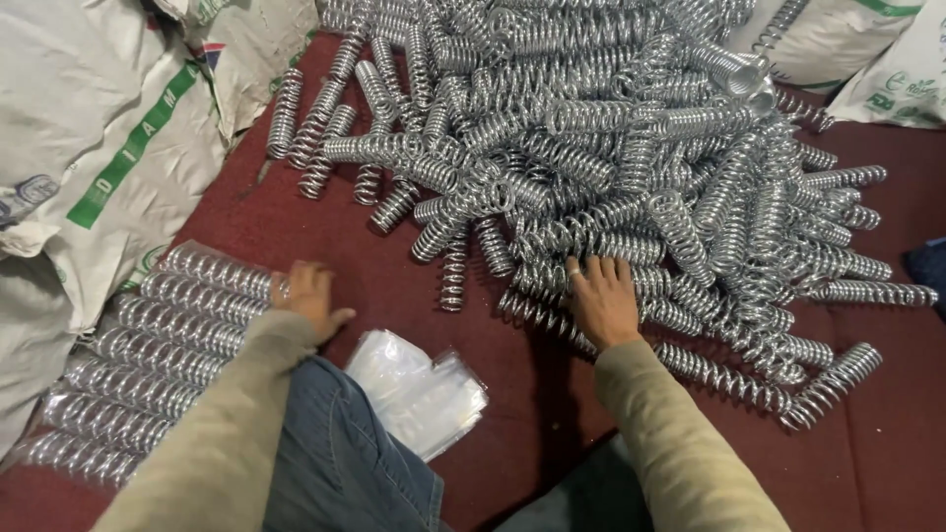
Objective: The person takes metal springs from a large pile on the floor and places them one by one into small plastic bags.
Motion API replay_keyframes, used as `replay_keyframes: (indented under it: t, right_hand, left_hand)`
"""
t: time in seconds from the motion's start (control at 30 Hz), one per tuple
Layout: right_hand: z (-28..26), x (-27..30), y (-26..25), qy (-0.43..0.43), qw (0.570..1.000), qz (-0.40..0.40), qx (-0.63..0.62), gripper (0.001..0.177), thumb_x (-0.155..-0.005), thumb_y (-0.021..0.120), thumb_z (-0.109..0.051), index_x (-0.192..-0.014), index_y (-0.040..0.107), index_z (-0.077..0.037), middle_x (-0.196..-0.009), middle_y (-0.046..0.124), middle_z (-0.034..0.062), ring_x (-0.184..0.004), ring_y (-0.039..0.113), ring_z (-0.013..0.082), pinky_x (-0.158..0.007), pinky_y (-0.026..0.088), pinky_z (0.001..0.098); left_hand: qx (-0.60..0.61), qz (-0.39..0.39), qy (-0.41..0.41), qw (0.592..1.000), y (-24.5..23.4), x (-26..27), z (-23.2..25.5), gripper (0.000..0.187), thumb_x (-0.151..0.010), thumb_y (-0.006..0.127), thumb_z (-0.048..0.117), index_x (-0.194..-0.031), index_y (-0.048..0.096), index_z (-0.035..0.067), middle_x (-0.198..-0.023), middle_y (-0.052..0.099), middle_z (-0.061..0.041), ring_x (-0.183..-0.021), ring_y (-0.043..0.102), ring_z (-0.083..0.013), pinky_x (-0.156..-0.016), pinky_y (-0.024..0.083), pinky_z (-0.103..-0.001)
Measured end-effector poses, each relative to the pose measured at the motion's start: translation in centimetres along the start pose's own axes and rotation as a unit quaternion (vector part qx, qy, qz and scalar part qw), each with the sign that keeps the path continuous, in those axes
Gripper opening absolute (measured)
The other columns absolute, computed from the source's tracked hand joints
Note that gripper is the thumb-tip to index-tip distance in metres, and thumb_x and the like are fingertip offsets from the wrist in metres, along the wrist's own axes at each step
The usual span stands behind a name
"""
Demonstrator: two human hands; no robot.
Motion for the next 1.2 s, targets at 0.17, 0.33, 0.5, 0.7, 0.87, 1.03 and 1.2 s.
replay_keyframes:
  t: [0.17, 0.33, 0.5, 0.7, 0.87, 1.03, 1.2]
  right_hand:
    - [0.8, 2.2, -0.1, 0.076, 0.994, -0.016, -0.071, 0.056, -0.078, 0.082, -0.035, -0.127, 0.059, -0.017, -0.106, 0.064, 0.0102, -0.105, 0.065, 0.0311, -0.091, 0.05, 0.0466]
    - [0.5, 5.7, -10.2, 0.389, 0.815, 0.024, -0.428, 0.05, -0.095, 0.075, -0.018, -0.135, 0.053, 0.002, -0.115, 0.064, 0.0271, -0.104, 0.066, 0.0435, -0.092, 0.052, 0.057]
    - [-7.8, 9.8, -9.7, 0.475, 0.643, 0.07, -0.596, 0.065, -0.069, 0.098, -0.032, -0.114, 0.063, -0.003, -0.107, 0.065, 0.0149, -0.103, 0.062, 0.0284, -0.098, 0.047, 0.0418]
    - [-13.5, 10.5, -6.7, 0.412, 0.714, -0.033, -0.566, 0.058, -0.063, 0.095, -0.026, -0.112, 0.069, -0.01, -0.103, 0.074, 0.0185, -0.108, 0.07, 0.0406, -0.092, 0.057, 0.0534]
    - [-11.1, 8.4, -14.0, 0.411, 0.641, 0.007, -0.648, 0.075, -0.059, 0.094, -0.036, -0.124, 0.064, -0.013, -0.118, 0.072, 0.0128, -0.11, 0.07, 0.0292, -0.094, 0.056, 0.0428]
    - [-8.5, 5.7, -25.8, 0.187, 0.663, 0.067, -0.722, 0.105, -0.069, 0.073, -0.069, -0.15, 0.038, -0.013, -0.152, 0.051, 0.0132, -0.144, 0.05, 0.0285, -0.124, 0.038, 0.0456]
    - [-7.3, 7.1, -28.8, 0.213, 0.795, 0.186, -0.537, 0.014, -0.099, 0.063, -0.016, -0.091, 0.068, -0.005, -0.082, 0.066, 0.0046, -0.071, 0.062, 0.0137, -0.061, 0.051, 0.0246]
  left_hand:
    - [0.083, -0.086, 0.057, 0.991, 0.1, 9.3, 13.3, 0.053, -0.092, 0.066, 0.058, -0.126, 0.058, 0.018, -0.123, 0.061, -0.005, -0.126, 0.056, -0.0251, -0.104, 0.046, -0.048]
    - [0.033, -0.073, 0.096, 0.992, 13.3, 3.7, 14.5, 0.059, -0.08, 0.083, 0.044, -0.126, 0.06, 0.015, -0.113, 0.063, -0.007, -0.116, 0.06, -0.0298, -0.091, 0.052, -0.05]
    - [0.133, -0.052, -0.03, 0.989, 10.0, 5.6, 11.4, 0.055, -0.083, 0.073, 0.014, -0.134, 0.066, 0.034, -0.11, 0.077, -0.008, -0.105, 0.075, -0.0331, -0.085, 0.06, -0.052]
    - [0.31, 0.437, 0.186, 0.824, -9.5, 16.5, 14.1, 0.033, -0.095, 0.062, -0.005, -0.119, 0.073, 0.014, -0.098, 0.079, -0.006, -0.086, 0.076, -0.0256, -0.07, 0.062, -0.037]
    - [0.415, 0.442, 0.292, 0.739, -17.4, 21.5, 17.1, 0.013, -0.094, 0.074, 0.011, -0.107, 0.076, 0.013, -0.094, 0.079, 0.001, -0.068, 0.064, -0.012, -0.059, 0.056, -0.026]
    - [0.423, 0.402, 0.338, 0.739, -18.4, 26.5, 19.3, 0.009, -0.092, 0.078, 0.016, -0.095, 0.074, 0.009, -0.087, 0.076, 0.005, -0.045, 0.042, -0.0053, -0.046, 0.043, -0.022]
    - [0.834, -0.223, 0.161, 0.479, -10.7, 26.3, 22.7, 0.03, -0.105, 0.056, 0.026, -0.101, 0.063, -0.003, -0.072, 0.074, -0.022, -0.031, 0.052, -0.012, -0.028, 0.036, -0.021]
Point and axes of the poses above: each hand's wrist, its own x-axis away from the middle knuckle, its own y-axis out of the palm, z = x × y, the point moved 6 cm from there along -x, towards the middle knuckle
